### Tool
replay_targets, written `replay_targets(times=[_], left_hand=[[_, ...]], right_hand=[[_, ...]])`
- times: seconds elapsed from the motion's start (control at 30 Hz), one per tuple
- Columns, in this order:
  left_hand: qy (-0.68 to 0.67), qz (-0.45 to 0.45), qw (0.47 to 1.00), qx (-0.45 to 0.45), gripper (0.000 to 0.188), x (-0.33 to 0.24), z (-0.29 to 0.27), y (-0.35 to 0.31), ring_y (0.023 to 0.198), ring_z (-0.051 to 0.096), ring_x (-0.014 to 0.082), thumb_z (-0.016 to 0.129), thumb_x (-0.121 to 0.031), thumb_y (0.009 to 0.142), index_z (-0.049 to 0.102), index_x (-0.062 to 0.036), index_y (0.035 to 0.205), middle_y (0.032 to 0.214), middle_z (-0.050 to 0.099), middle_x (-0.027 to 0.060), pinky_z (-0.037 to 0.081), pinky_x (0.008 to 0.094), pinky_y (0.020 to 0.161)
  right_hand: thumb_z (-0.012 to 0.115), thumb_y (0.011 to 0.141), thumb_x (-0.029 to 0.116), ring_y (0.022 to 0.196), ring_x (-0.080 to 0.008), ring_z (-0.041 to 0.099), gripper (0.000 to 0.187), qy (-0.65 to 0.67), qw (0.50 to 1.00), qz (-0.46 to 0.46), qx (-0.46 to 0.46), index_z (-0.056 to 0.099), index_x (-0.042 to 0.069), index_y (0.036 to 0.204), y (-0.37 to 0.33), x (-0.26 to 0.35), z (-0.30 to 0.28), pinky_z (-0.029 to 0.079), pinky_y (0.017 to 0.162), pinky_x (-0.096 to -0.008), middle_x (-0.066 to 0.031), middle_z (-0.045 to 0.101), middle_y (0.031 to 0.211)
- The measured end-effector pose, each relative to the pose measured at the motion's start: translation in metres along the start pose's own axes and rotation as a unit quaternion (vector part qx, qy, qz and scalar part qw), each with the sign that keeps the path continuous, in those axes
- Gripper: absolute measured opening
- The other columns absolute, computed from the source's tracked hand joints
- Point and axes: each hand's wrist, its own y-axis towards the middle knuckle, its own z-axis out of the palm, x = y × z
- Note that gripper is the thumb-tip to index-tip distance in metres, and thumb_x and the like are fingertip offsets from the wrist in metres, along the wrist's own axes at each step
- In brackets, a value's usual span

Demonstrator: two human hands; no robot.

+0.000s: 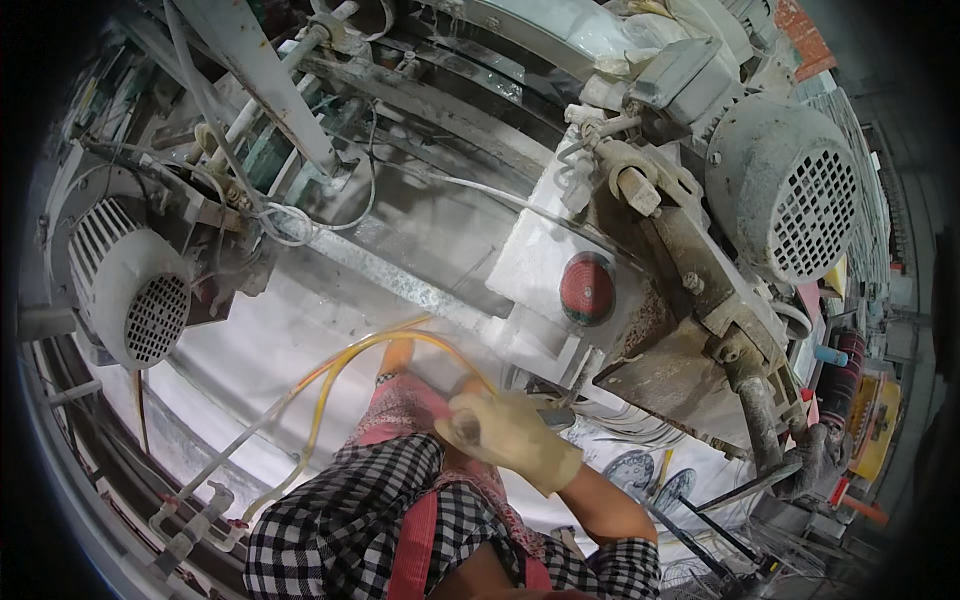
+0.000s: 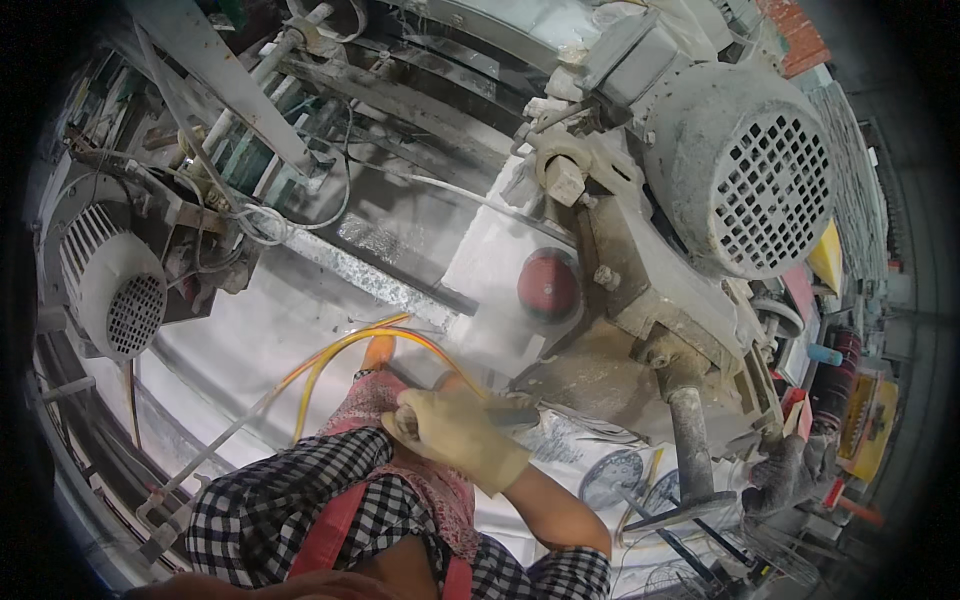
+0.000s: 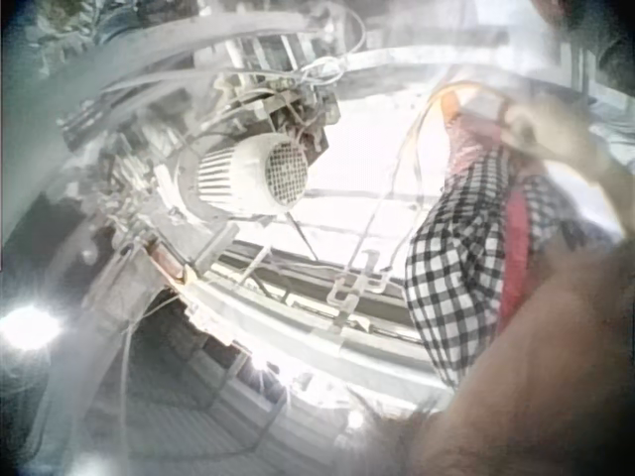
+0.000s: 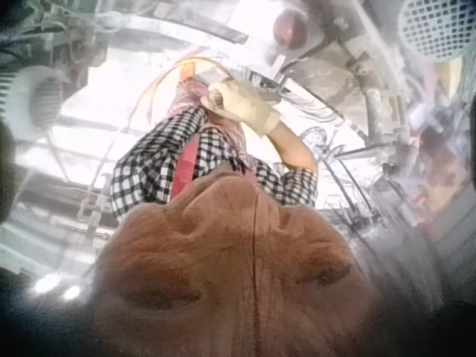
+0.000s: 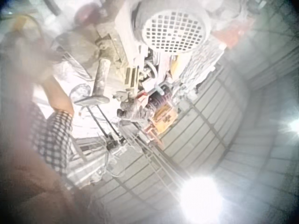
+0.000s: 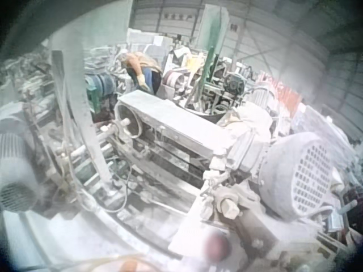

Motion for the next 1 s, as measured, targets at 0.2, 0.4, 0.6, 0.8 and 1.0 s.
replay_targets(times=[0.2,0.4,0.6,0.8,1.0], left_hand=[[0.072,-0.035,0.996,-0.026,0.022,0.03,-0.01,-0.02,0.092,0.067,0.035,0.06,-0.026,0.092,0.067,-0.0099,0.106,0.099,0.07,0.0176,0.052,0.0397,0.08],[0.251,-0.047,0.965,-0.056,0.024,0.075,-0.049,-0.008,0.093,0.067,0.0356,0.059,-0.027,0.093,0.067,-0.0092,0.107,0.1,0.07,0.018,0.052,0.0401,0.081],[0.32,-0.056,0.935,-0.141,0.026,0.11,-0.099,-0.01,0.094,0.067,0.0362,0.058,-0.029,0.094,0.068,-0.0085,0.107,0.101,0.07,0.0183,0.053,0.0405,0.081],[0.027,-0.062,0.94,-0.334,0.034,0.129,-0.129,-0.068,0.1,0.068,0.0358,0.057,-0.032,0.097,0.069,-0.0072,0.116,0.106,0.071,0.019,0.054,0.0409,0.087],[-0.069,-0.14,0.894,-0.42,0.031,0.156,-0.141,-0.117,0.099,0.07,0.0258,0.057,-0.019,0.098,0.065,0.0034,0.118,0.109,0.072,0.0174,0.054,0.0358,0.089]], right_hand=[[0.062,0.092,0.041,0.083,-0.0323,0.071,0.036,-0.083,0.987,0.094,0.097,0.069,0.007,0.082,0.038,-0.011,0.041,0.055,0.075,-0.0446,-0.0155,0.073,0.092],[0.063,0.088,0.034,0.07,-0.0344,0.07,0.037,-0.102,0.993,0.05,0.032,0.067,-0.001,0.096,0.072,-0.037,0.085,0.055,0.066,-0.0464,-0.0181,0.071,0.078],[0.069,0.077,0.013,0.079,-0.0364,0.072,0.024,-0.091,0.986,0.093,0.107,0.07,-0.003,0.095,0.107,-0.069,0.12,0.057,0.069,-0.0455,-0.0222,0.071,0.082],[0.069,0.073,0.009,0.086,-0.0372,0.071,0.021,-0.067,0.983,0.149,0.083,0.073,0.001,0.092,0.12,-0.106,0.149,0.054,0.072,-0.0466,-0.0246,0.07,0.091],[0.074,0.061,0.007,0.092,-0.0374,0.071,0.032,-0.069,0.972,0.186,0.122,0.074,0.002,0.093,0.121,-0.139,0.167,0.055,0.08,-0.044,-0.0214,0.071,0.095]])
